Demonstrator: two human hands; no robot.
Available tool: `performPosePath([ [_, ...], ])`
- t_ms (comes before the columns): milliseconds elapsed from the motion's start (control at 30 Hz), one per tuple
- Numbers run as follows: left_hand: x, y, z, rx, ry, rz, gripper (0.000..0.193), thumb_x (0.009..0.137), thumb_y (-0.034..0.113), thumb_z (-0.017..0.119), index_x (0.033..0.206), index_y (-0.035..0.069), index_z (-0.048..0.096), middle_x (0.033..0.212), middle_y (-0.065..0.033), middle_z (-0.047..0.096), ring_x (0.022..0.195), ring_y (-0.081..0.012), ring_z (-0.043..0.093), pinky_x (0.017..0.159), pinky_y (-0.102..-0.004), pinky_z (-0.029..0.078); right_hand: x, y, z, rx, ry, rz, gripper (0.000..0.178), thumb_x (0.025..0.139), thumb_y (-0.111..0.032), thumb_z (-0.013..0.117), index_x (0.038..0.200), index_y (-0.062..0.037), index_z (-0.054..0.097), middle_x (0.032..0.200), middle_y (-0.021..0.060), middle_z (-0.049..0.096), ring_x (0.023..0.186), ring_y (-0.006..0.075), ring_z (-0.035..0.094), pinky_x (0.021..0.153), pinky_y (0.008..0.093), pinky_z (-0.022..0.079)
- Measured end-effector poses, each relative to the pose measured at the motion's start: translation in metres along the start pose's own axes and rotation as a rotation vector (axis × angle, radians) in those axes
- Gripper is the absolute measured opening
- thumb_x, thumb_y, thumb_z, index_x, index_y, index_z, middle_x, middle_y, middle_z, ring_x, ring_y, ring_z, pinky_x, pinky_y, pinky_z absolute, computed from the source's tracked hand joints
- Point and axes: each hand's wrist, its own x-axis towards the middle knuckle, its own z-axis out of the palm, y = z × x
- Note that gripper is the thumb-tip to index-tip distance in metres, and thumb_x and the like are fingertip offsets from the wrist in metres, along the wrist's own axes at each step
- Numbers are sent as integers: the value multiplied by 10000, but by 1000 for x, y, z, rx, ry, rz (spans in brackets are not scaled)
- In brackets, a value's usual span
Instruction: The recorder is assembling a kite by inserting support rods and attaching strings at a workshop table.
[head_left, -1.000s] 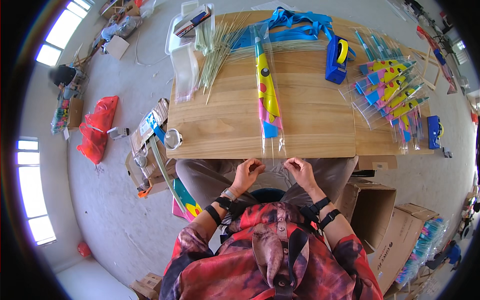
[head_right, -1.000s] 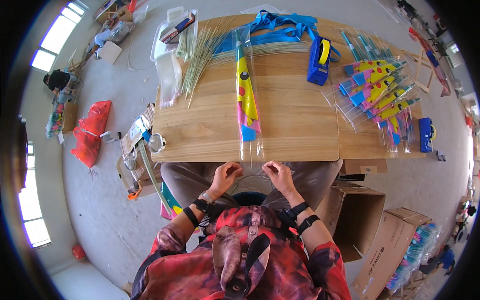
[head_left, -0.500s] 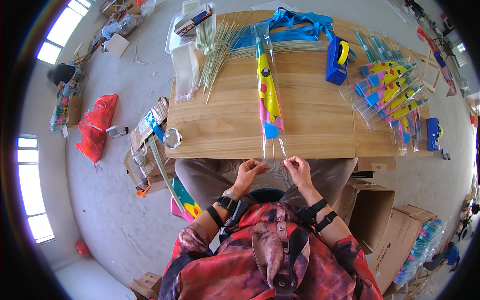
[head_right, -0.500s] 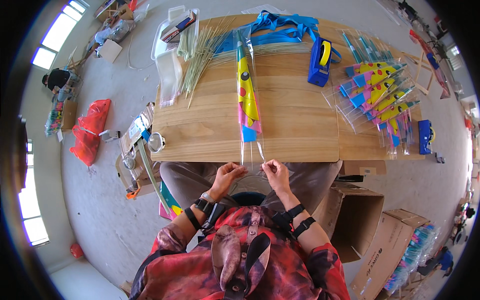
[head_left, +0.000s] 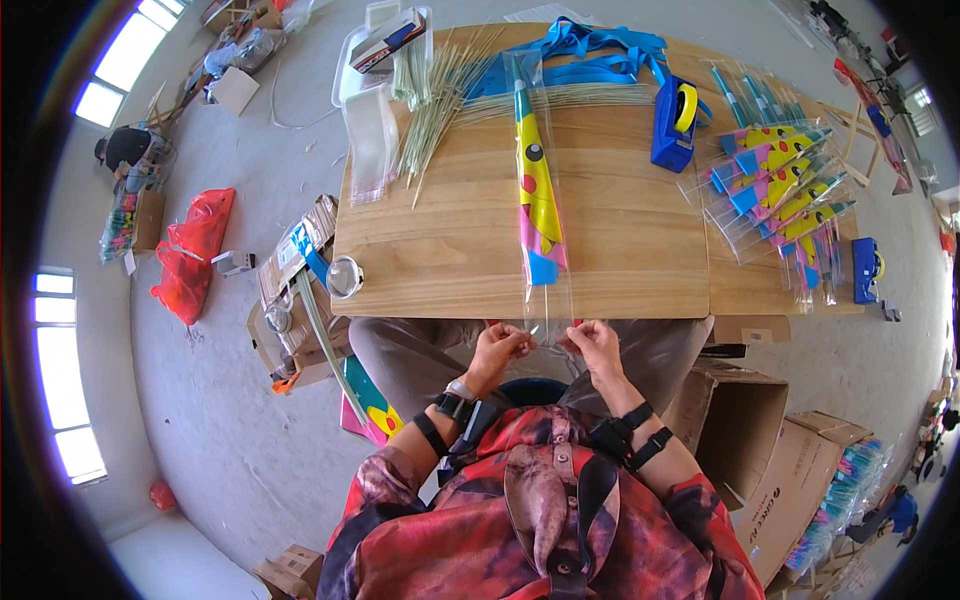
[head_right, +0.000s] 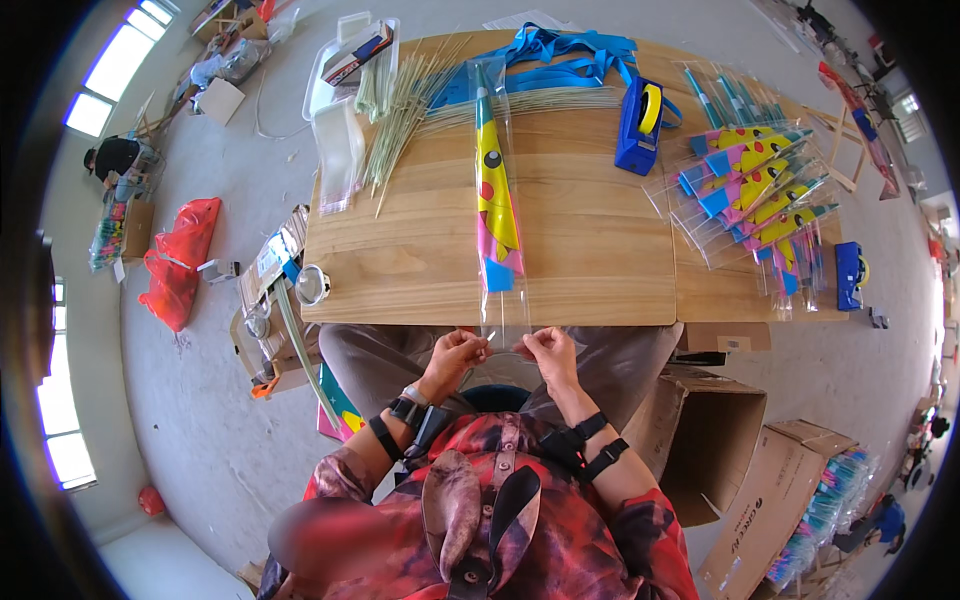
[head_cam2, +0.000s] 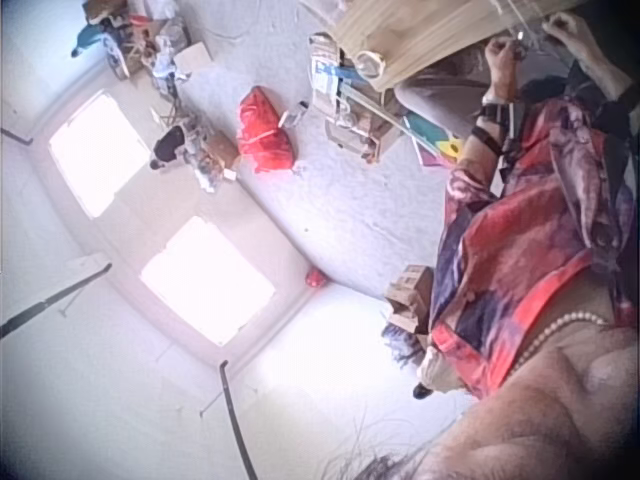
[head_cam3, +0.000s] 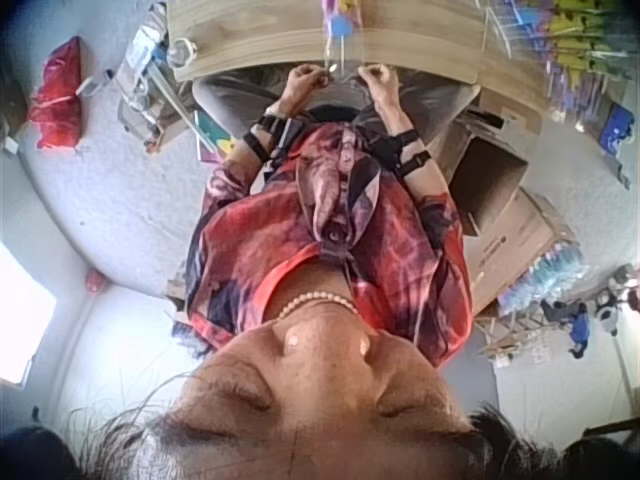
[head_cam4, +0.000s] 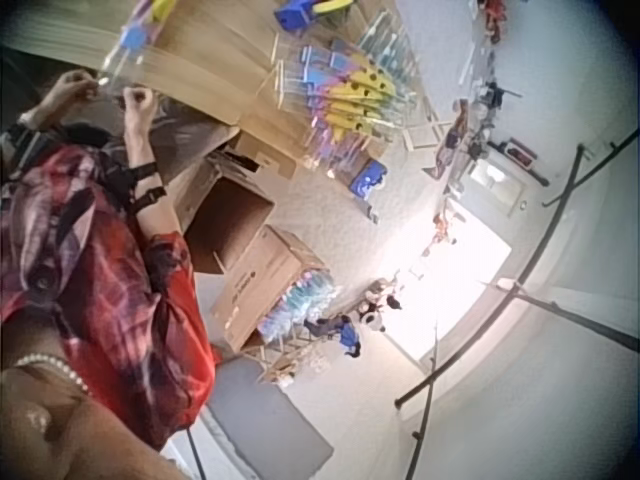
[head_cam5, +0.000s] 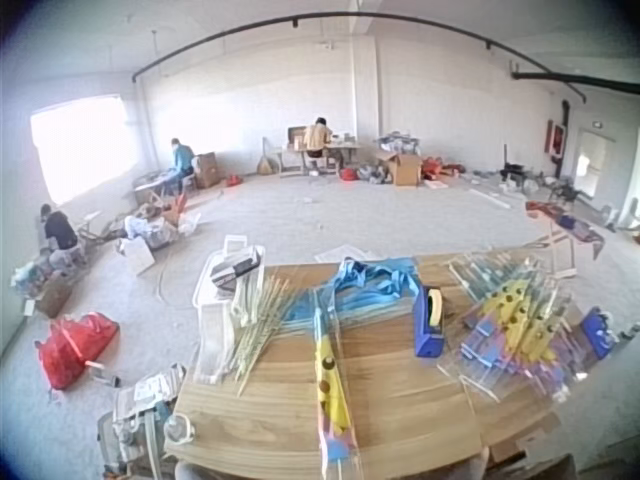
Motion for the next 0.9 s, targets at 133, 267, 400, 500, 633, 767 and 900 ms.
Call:
performPosePath([
  [133, -13, 17, 14, -13, 50, -93, 164, 963, 150, 714, 1061, 42, 641, 882, -39, 692, 800, -133, 679, 774, -248, 535, -10, -16, -3, 3, -69, 84, 171, 981, -155, 711, 958, -13, 621, 859, 93, 740, 792, 161, 730, 733, 277, 573],
  [267, -20, 41, 32, 56, 29, -230, 154, 958, 189, 737, 1040, 79, 666, 830, 20, 649, 766, -98, 626, 746, -220, 471, -8, -18, 3, -177, -156, 66, 172, 984, -183, 721, 966, -23, 662, 826, 50, 723, 759, 133, 705, 709, 273, 556],
  [400, -4, 19, 17, 152, -50, -109, 140, 955, 214, 753, 969, 91, 689, 808, 44, 634, 717, -72, 570, 685, -224, 437, 0, -1, 2, -174, -220, 21, 178, 991, -191, 718, 985, -17, 681, 840, 44, 709, 753, 130, 699, 709, 278, 569],
  [500, -6, 11, 14, 169, -45, -139, 159, 973, 239, 740, 973, 84, 709, 839, 52, 646, 733, -59, 569, 691, -230, 450, -4, 3, -5, -161, -253, 55, 178, 1006, -181, 690, 934, -19, 672, 788, 33, 689, 714, 123, 677, 692, 285, 560],
  [633, -12, 15, 11, 95, -118, -331, 145, 1001, 176, 695, 1106, 79, 720, 1037, 8, 722, 966, -105, 679, 849, -263, 540, -10, 4, -17, -91, -240, 229, 166, 1027, -197, 649, 981, -42, 685, 842, 31, 693, 763, 142, 698, 758, 299, 571],
  [767, -6, 9, 2, 86, -241, -275, 246, 1009, 135, 675, 1234, 36, 664, 1169, -75, 720, 1050, -160, 700, 971, -331, 564, -17, 5, -22, 46, -424, 357, 263, 1035, -254, 632, 1145, -15, 627, 1086, 99, 705, 938, 215, 734, 877, 342, 590],
  [900, -7, 36, 41, 12, -293, -87, 412, 1014, 96, 656, 1392, 7, 518, 1263, -95, 701, 1033, -138, 688, 905, -277, 552, -33, -22, -19, -8, -501, 262, 329, 990, -233, 714, 1184, 19, 626, 1063, 109, 717, 951, 222, 746, 815, 304, 604],
])
